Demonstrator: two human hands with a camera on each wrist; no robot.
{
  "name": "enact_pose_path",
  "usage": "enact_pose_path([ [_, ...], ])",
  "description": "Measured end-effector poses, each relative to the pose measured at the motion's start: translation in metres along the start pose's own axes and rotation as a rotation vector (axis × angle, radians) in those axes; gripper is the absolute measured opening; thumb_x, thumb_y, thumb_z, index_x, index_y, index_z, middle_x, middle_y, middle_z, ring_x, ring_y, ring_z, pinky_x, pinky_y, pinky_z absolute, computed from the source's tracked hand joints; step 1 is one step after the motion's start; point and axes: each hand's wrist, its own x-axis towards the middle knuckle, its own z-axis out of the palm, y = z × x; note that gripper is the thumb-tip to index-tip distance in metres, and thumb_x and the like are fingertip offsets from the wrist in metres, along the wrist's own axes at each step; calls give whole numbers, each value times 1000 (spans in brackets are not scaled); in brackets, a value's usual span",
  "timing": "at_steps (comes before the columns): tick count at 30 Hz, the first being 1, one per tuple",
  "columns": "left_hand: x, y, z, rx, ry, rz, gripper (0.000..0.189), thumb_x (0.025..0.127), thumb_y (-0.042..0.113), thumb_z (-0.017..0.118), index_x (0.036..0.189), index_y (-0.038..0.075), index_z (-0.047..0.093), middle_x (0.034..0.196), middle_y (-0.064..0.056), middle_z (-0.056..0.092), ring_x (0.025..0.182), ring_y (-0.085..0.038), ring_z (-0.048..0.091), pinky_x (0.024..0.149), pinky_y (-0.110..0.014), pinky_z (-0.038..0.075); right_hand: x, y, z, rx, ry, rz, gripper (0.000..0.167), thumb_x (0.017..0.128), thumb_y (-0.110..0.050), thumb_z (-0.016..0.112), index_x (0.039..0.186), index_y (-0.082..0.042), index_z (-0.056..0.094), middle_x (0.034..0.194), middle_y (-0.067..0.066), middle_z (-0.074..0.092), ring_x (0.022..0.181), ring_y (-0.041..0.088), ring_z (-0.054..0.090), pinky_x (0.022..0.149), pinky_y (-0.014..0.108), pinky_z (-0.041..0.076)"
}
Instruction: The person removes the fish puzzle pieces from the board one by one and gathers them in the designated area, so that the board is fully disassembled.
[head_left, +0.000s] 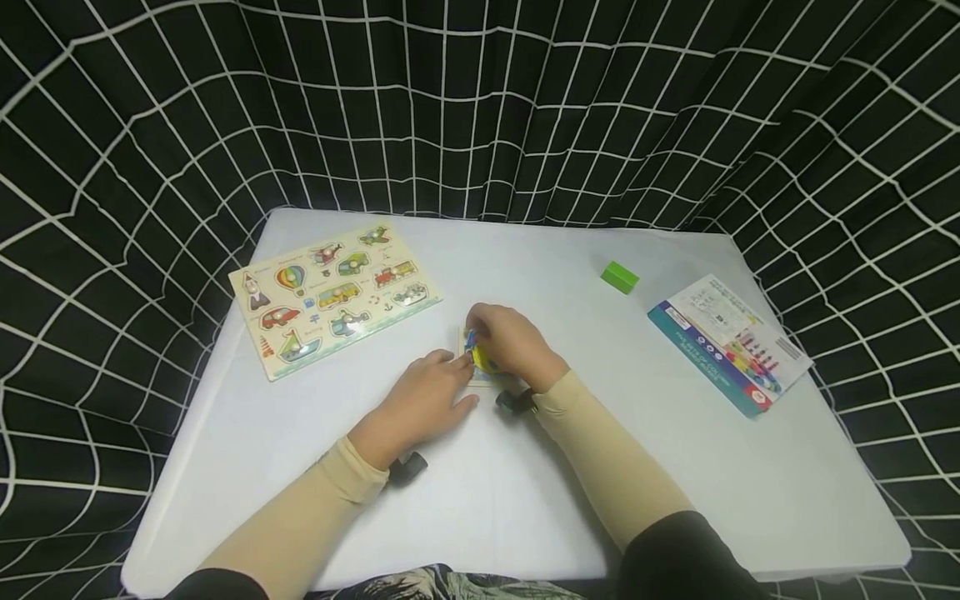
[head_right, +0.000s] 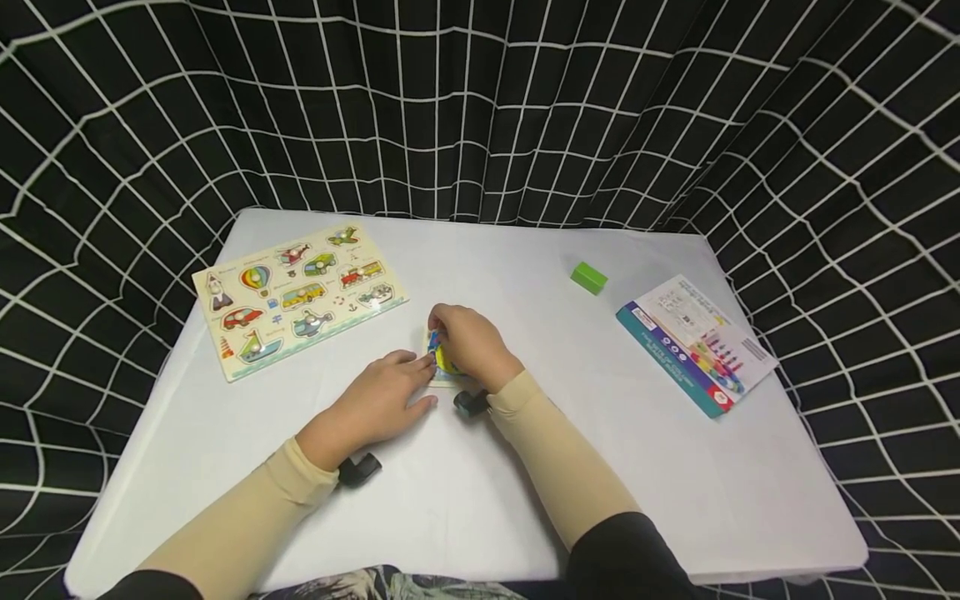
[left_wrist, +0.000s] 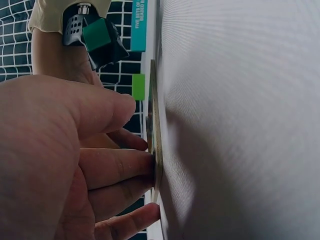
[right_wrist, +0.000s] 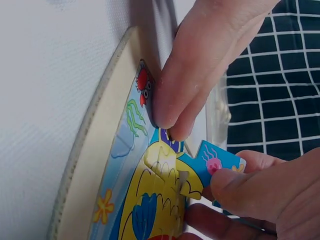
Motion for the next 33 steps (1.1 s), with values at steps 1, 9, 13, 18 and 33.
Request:
enact_pose_path([
  [1, 0, 0, 0, 1, -1, 0, 54, 108, 41, 68, 147, 4, 68, 158, -10, 63, 143, -36, 59, 116, -54, 54, -1, 0, 0, 0, 5, -2, 19, 101, 0, 71, 117, -11, 73, 117, 9, 79, 106, 25, 72, 101, 45, 63],
  [9, 2, 0, 2, 0, -19, -5, 55, 108, 43, 66, 148, 5, 67, 161, -9, 60, 145, -36, 58, 118, -53, 53, -7, 9, -13, 99, 7, -38, 16, 103, -4, 71, 117, -11, 75, 115, 8, 80, 104, 24, 72, 101, 45, 61],
  [13, 3, -1, 3, 4, -31, -13, 56, 108, 43, 67, 149, 6, 67, 163, -9, 58, 146, -36, 57, 121, -52, 51, -13, 20, -35, 186, 52, -30, 14, 105, -8, 71, 119, -8, 75, 114, 9, 79, 107, 27, 73, 102, 49, 61],
  [18, 3, -2, 3, 1, -44, -27, 55, 108, 42, 67, 151, 7, 66, 164, -8, 56, 149, -36, 55, 124, -52, 48, -21, 55, -59, 201, 19, 83, 13, 105, -6, 69, 118, -6, 74, 111, 12, 75, 106, 29, 68, 99, 48, 60],
  [33, 1, -3, 6, -22, -9, -9, 52, 107, 39, 69, 148, 7, 68, 162, -9, 59, 146, -37, 58, 118, -55, 52, -27, 103, -47, 150, -108, 210, 16, 103, -4, 71, 117, -6, 78, 115, 13, 74, 109, 32, 63, 107, 49, 58],
])
